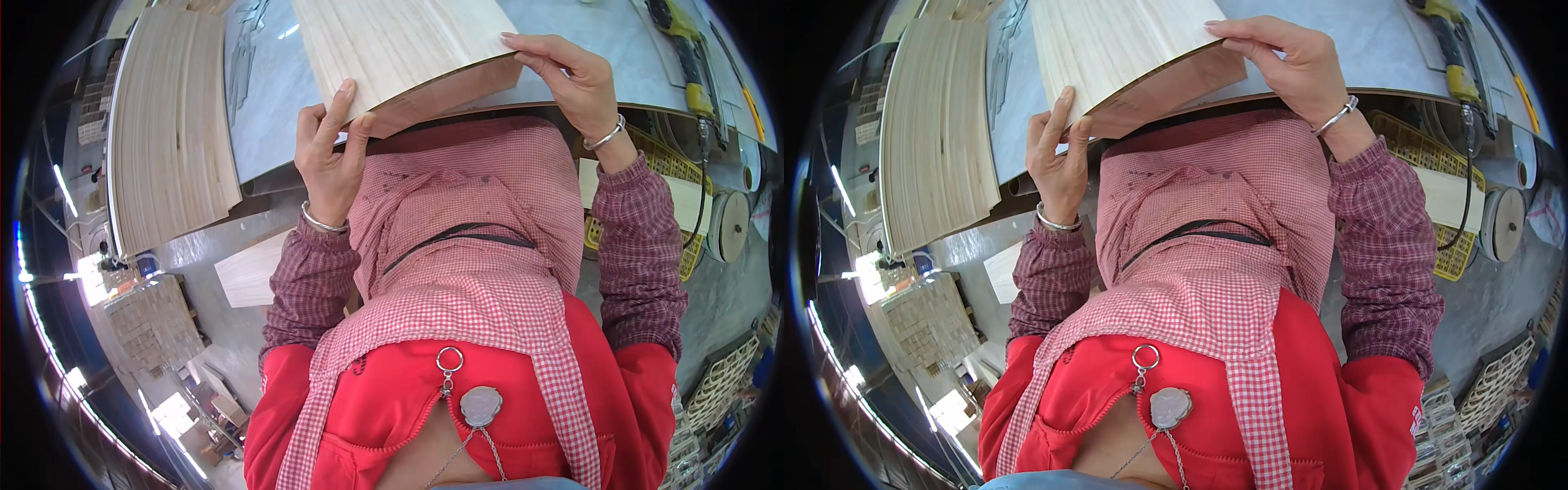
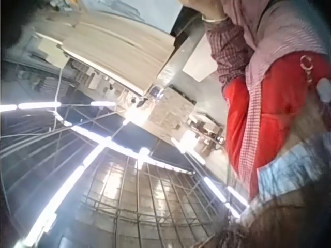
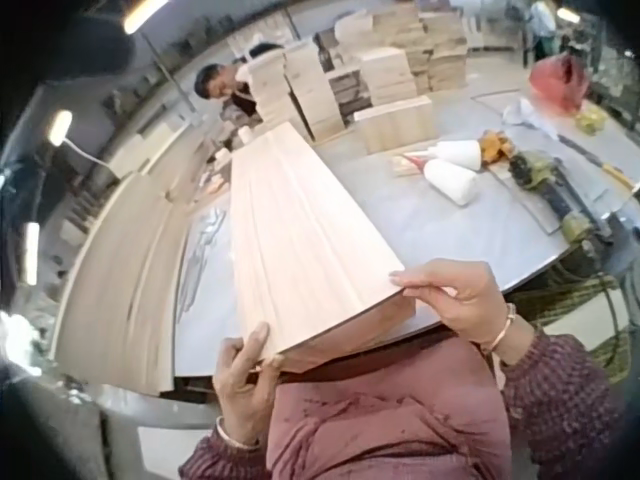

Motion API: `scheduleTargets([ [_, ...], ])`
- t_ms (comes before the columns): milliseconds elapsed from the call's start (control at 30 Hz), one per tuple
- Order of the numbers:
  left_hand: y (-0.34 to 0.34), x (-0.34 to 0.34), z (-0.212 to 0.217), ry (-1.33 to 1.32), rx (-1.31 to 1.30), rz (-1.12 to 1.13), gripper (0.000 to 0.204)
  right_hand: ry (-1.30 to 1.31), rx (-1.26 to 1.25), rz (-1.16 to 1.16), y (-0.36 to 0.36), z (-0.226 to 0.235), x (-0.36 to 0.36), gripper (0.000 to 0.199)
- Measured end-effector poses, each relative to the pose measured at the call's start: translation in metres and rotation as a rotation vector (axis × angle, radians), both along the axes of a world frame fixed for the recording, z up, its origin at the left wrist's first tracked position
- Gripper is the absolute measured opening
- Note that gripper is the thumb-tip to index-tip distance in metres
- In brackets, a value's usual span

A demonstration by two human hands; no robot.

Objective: Assembling wooden boards into a box structure using glue and a pneumatic nail gun.

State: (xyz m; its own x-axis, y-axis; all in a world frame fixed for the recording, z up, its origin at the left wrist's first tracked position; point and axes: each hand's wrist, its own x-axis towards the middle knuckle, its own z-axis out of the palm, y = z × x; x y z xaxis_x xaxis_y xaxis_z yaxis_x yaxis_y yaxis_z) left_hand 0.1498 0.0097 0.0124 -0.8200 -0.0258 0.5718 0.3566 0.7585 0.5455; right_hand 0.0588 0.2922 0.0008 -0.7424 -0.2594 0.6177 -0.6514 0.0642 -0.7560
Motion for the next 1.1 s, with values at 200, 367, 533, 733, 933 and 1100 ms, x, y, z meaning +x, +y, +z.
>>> scheduleTargets([
  [200,0.015,-0.005,0.04,0.245,-0.551,-0.026,0.033,-0.033,-0.032,0.019,0.001,-0.004,0.001,0.028],
  [367,0.039,-0.033,0.035,0.244,-0.455,-0.235,0.031,-0.04,-0.05,-0.003,-0.003,0.0,0.0,0.029],
  [533,0.039,-0.038,0.024,0.303,-0.457,-0.219,0.03,-0.085,0.018,0.018,-0.003,0.008,0.005,0.024],
  [733,0.038,-0.036,0.025,0.321,-0.482,-0.251,0.035,-0.129,-0.001,0.01,-0.002,0.007,0.007,0.025],
  [933,0.032,-0.026,0.029,0.291,-0.5,-0.234,0.033,-0.112,-0.021,0.06,-0.006,0.005,0.006,0.028],
  [1100,0.027,-0.021,0.037,0.261,-0.518,-0.225,0.032,-0.152,0.053,0.058,-0.01,0.012,0.009,0.028],
])
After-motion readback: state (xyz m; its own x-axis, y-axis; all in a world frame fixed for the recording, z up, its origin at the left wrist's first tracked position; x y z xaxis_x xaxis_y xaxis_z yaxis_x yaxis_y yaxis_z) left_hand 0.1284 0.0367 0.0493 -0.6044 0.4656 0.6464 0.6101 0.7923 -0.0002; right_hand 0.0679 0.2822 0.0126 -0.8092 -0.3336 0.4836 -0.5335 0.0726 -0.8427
